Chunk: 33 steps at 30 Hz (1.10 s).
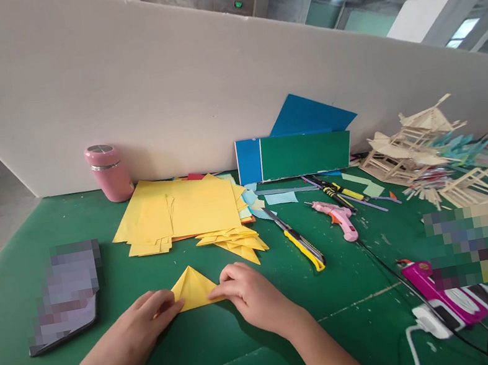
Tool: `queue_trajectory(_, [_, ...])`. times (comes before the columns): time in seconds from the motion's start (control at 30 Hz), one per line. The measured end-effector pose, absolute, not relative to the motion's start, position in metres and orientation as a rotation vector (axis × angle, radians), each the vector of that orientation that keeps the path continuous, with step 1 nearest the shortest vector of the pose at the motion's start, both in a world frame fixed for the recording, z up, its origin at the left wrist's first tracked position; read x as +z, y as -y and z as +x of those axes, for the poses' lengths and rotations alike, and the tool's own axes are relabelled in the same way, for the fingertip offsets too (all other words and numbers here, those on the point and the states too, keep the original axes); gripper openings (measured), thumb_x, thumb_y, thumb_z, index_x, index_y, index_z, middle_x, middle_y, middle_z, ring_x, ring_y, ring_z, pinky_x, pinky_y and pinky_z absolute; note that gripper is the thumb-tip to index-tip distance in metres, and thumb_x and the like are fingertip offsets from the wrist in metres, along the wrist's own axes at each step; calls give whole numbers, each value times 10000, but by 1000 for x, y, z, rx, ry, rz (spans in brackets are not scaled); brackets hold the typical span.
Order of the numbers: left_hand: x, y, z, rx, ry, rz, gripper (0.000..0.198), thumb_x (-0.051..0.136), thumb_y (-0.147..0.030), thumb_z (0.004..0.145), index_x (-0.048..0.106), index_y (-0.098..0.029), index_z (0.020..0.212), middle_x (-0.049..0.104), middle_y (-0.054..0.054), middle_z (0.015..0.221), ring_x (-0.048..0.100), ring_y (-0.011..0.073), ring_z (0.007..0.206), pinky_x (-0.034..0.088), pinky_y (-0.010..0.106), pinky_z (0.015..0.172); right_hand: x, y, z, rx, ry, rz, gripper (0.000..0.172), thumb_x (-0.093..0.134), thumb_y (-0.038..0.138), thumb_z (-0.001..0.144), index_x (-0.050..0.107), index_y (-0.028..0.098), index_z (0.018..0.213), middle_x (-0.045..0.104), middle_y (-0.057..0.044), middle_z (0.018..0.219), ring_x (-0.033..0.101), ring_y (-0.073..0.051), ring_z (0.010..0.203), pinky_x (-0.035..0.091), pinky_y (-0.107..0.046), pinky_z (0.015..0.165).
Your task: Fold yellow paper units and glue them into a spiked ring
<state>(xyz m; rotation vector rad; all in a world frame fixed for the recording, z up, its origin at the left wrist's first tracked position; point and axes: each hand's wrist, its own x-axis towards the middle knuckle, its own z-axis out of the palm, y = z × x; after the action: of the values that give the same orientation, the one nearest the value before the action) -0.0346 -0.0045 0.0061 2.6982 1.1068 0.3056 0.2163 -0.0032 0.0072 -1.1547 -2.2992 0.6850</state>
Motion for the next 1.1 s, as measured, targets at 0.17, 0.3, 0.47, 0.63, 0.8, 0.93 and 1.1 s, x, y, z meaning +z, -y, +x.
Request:
queue_trajectory(0.17, [3,23,-14,-115,-1221,2877,638,468,-13,698,480,-129,1325,592,161,1084,561,315,962,526,429,776,6,6,211,540,2471,-1034,421,385,50,927,661,276,1150,533,-44,847,481,-186,827,462,-298,701])
queue_trajectory(0.3, [6,34,-3,-119,-1324,2955,510,594,-173,786,529,-203,1291,608,125,1004,556,327,971,506,440,788,7,7,209,563,2468,-1016,403,389,79,937,658,284,1154,541,-44,846,480,-185,813,463,-300,701])
queue_trajectory(0.47, [7,18,-8,-1,-1228,3076,321,536,-101,842,626,-194,1136,652,77,926,615,257,846,512,345,676,-1,4,204,687,2192,-1115,324,417,112,923,657,234,1102,587,-47,885,550,-169,801,474,-282,693])
queue_trajectory(0.63, [2,-11,-12,241,-1500,3013,256,415,-139,935,635,-154,1065,654,76,1073,642,186,861,514,271,640,-6,-4,190,664,2002,-1420,263,566,180,846,633,217,1097,599,-17,857,494,-102,543,436,-243,555])
queue_trajectory(0.8, [-2,-24,-3,263,-1506,2954,186,468,-174,920,653,-184,936,650,70,1064,625,220,971,494,267,616,-3,-9,180,607,2044,-1524,290,653,204,797,663,239,1084,577,15,759,518,-120,602,373,-229,538])
queue_trajectory(0.93, [-5,-27,-2,317,-1561,2885,188,438,-231,941,611,-174,990,648,55,985,646,158,717,457,246,523,1,-11,178,661,2007,-1570,264,686,174,761,680,240,1016,579,30,753,503,-110,595,353,-225,528])
queue_trajectory(1.1, [-11,-27,-5,351,-1560,2872,234,367,-272,965,570,-162,999,641,64,961,631,152,670,443,248,519,6,-18,177,802,1915,-1579,247,713,123,704,687,233,924,620,43,778,466,-84,539,346,-210,495])
